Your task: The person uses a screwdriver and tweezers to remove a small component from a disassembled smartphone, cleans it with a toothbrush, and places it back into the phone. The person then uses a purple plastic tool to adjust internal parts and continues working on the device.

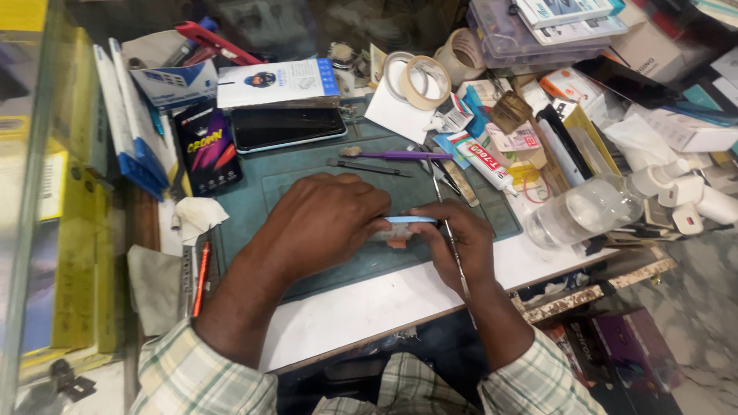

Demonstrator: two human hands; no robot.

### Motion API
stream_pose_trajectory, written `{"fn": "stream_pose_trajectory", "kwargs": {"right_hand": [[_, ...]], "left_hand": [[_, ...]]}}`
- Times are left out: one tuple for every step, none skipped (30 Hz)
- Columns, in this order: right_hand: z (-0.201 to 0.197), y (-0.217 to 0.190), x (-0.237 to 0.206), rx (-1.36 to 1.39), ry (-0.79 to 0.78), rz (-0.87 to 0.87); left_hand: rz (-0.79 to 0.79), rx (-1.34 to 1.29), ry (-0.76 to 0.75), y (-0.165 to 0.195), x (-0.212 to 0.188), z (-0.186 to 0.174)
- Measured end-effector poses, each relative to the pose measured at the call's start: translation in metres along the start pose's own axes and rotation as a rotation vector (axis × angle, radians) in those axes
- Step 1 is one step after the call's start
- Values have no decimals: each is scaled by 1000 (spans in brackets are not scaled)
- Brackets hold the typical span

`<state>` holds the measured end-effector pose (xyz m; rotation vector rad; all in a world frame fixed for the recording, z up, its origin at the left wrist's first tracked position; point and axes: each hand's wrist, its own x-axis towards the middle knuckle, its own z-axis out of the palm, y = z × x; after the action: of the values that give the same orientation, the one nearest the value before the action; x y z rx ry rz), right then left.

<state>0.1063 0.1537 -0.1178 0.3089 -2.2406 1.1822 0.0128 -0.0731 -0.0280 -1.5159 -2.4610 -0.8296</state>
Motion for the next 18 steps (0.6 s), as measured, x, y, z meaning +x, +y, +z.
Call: {"fn": "stream_pose_trajectory", "kwargs": {"right_hand": [[-1,0,0,2,-4,20],[-1,0,-1,8,-8,38],[-1,0,-2,71,-30,84],[-1,-1,-3,138,-53,128],[-1,-1,-3,204,-76,172],[-1,-2,-4,234,-82,183],[-1,-3,-5,263,-88,195],[-1,-3,-6,290,-91,207],[-1,-3,-7,297,-92,211],[0,-3,-7,305,-93,215],[0,-3,-7,313,-95,220],[1,-2,-7,340,-100,245],[2,-2,-7,369,-104,270],[2,-1,-7,396,-110,295],[2,0,-7,394,-115,295],[2,0,-8,394,-120,295],[2,1,-7,393,-124,289],[2,1,-6,361,-123,268]], "left_hand": [[12,-1,4,0,1,1],[22,0,8,0,1,0],[29,5,12,-1,1,-1],[1,-27,-6,-1,2,-3],[-26,-60,-24,-1,2,-4],[-54,-96,-43,0,3,-4],[-116,-119,-80,1,3,-5],[-174,-144,-118,1,4,-5],[-230,-170,-156,2,6,-5],[-247,-179,-163,3,8,-4],[-266,-187,-170,3,9,-3],[-285,-197,-176,4,10,-2],[-282,-189,-174,3,11,-1],[-278,-183,-169,4,12,0],[-275,-180,-165,4,12,1],[-287,-192,-173,4,12,2],[-297,-199,-177,3,12,1],[-306,-203,-181,2,12,1]]}}
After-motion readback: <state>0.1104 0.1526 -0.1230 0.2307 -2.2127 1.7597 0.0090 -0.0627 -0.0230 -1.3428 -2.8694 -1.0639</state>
